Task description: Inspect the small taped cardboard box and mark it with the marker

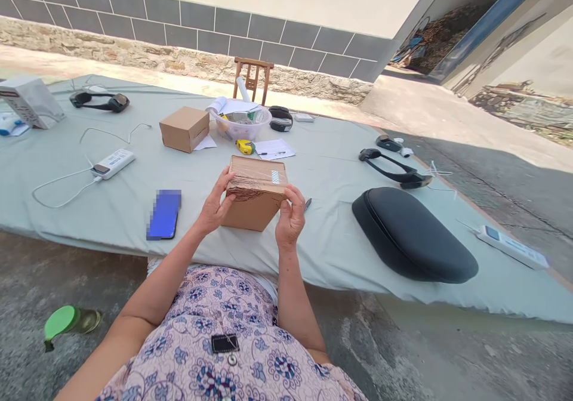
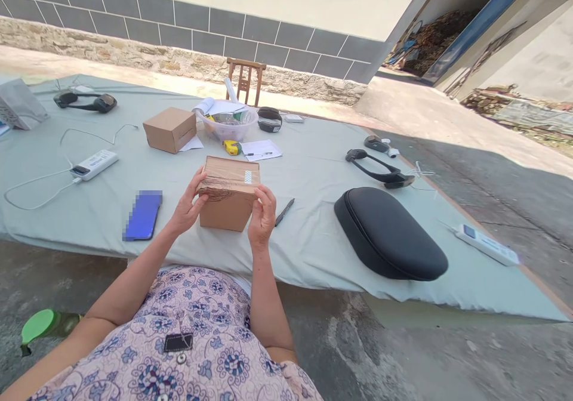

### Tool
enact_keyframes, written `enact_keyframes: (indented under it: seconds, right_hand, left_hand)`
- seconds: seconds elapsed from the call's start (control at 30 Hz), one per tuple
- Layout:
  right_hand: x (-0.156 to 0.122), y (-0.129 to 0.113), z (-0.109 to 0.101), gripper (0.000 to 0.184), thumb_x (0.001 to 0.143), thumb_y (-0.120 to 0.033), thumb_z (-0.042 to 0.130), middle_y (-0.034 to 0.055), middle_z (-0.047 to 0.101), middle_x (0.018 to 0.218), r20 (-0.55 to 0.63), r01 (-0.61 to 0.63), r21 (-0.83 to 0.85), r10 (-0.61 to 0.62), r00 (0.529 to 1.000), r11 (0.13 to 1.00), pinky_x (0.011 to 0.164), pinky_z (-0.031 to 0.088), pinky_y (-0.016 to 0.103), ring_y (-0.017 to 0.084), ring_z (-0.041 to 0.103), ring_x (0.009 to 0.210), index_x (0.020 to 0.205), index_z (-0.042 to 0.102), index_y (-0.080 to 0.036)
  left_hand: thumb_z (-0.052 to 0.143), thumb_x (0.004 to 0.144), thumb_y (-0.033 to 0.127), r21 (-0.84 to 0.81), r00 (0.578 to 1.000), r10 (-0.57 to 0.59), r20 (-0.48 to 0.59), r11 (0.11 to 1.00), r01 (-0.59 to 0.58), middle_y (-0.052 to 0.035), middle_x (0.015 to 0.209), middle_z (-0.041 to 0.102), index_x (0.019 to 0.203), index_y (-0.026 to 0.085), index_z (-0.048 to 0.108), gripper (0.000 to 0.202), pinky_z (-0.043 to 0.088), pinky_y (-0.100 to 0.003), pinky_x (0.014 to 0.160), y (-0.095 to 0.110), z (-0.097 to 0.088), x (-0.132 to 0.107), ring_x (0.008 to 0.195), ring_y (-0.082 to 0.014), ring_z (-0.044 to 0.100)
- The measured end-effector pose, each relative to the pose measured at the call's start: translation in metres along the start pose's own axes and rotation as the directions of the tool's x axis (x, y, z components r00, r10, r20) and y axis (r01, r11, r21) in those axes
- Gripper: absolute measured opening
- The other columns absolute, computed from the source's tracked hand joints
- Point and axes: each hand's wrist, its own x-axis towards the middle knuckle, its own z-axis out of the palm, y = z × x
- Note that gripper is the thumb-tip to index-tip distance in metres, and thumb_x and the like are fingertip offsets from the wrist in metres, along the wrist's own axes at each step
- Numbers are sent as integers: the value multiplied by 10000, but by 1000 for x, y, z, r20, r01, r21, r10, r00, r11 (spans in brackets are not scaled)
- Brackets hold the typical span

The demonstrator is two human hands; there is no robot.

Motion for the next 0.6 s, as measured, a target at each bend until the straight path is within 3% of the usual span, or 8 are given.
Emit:
enact_keyframes:
  seconds: [0.17, 0.3, 0.6]
  right_hand:
    - [-1, -1, 3, 264, 990, -272, 474, 55, 649, 1261, -32, -3, 41, 4, 999, 999, 1104, 458, 425, 174, 595, 1238, 1172, 666, -279]
    - [-1, -2, 4, 263, 982, -285, 472, 60, 646, 1257, -35, -18, 36, 19, 999, 999, 1110, 452, 437, 180, 593, 1240, 1162, 664, -271]
    - [-6, -9, 8, 268, 968, -320, 455, 80, 631, 1239, -13, -59, -28, 58, 998, 998, 1105, 450, 475, 202, 589, 1235, 1133, 656, -254]
  left_hand:
    - [515, 977, 416, -41, 999, -2, 32, 999, 3, -143, 1674, 212, 1509, 286, 337, 576, 372, -463, 1185, -5, -4, -3, 1555, -288, 206]
    - [543, 959, 432, -46, 999, -29, 38, 998, 30, -145, 1663, 242, 1469, 284, 383, 555, 428, -433, 1139, -6, -5, 0, 1529, -284, 281]
    - [541, 947, 486, -58, 985, -113, -131, 993, 107, -134, 1563, 439, 1252, 271, 545, 374, 524, -369, 1011, -2, -1, 9, 1412, -254, 475]
